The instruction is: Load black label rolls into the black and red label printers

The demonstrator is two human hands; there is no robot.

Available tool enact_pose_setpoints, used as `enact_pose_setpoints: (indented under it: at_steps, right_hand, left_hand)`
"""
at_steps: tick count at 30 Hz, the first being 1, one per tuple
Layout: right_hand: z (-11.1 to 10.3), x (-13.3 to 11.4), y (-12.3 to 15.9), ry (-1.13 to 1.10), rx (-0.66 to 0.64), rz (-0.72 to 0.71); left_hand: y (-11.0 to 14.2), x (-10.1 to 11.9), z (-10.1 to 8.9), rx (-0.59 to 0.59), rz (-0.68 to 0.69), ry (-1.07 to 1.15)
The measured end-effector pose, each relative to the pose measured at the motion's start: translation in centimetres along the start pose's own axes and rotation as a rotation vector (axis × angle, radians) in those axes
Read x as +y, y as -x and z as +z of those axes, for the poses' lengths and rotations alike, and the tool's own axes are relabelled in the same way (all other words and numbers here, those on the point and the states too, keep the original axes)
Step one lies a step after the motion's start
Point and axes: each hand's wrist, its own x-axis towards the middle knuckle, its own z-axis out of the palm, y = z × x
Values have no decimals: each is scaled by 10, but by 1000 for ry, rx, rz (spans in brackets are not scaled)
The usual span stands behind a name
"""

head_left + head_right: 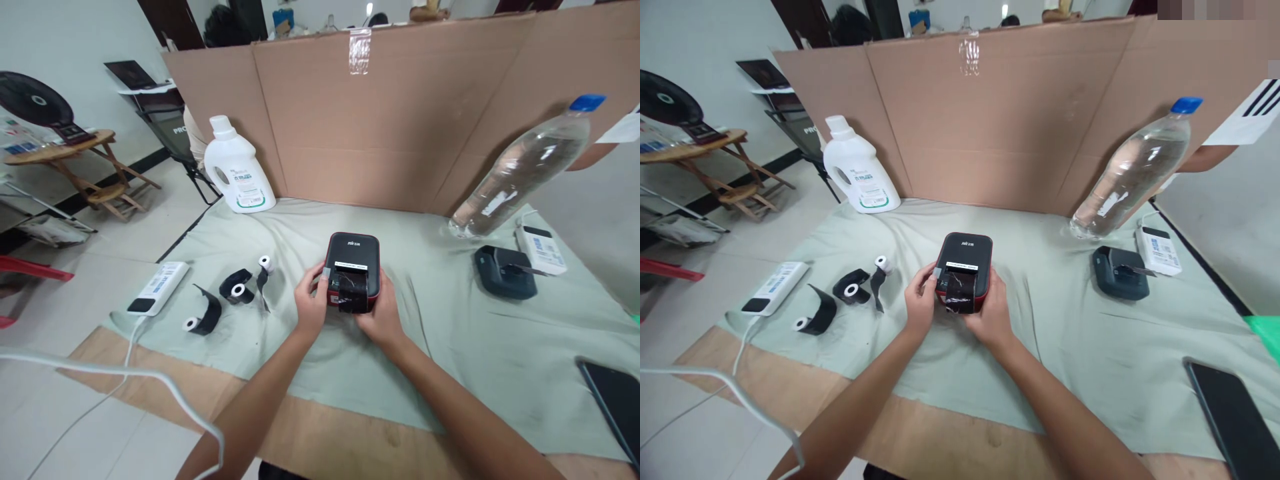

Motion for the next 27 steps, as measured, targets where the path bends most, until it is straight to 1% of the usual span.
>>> enact_pose_setpoints:
  at_steps: [3, 5, 7, 10, 13, 16, 20, 24, 27]
  right_hand:
    - [0, 1, 0, 2, 2, -3]
    - [0, 1, -1, 3, 2, -7]
    - [0, 1, -2, 4, -1, -16]
    - [0, 2, -2, 0, -2, -23]
    - [0, 1, -2, -17, 4, -15]
    - [0, -1, -2, -32, -3, 8]
    - [-1, -1, -2, -39, -8, 16]
    - [-1, -1, -2, -44, -5, 12]
    - [-1, -1, -3, -41, -6, 12]
  left_hand:
    - [-9, 4, 0, 27, -69, -14]
    - [-15, 7, 0, 1, -99, -1]
    - [-22, 9, -1, -56, -121, 27]
    - [-34, 12, -6, -181, -161, 46]
    - [-46, 16, -13, -314, -209, 28]
    - [-54, 21, -18, -412, -270, 12]
    - [-58, 28, -20, -473, -369, 10]
    - [-61, 35, -22, -521, -429, 5]
    - [-65, 39, -27, -583, -484, -27]
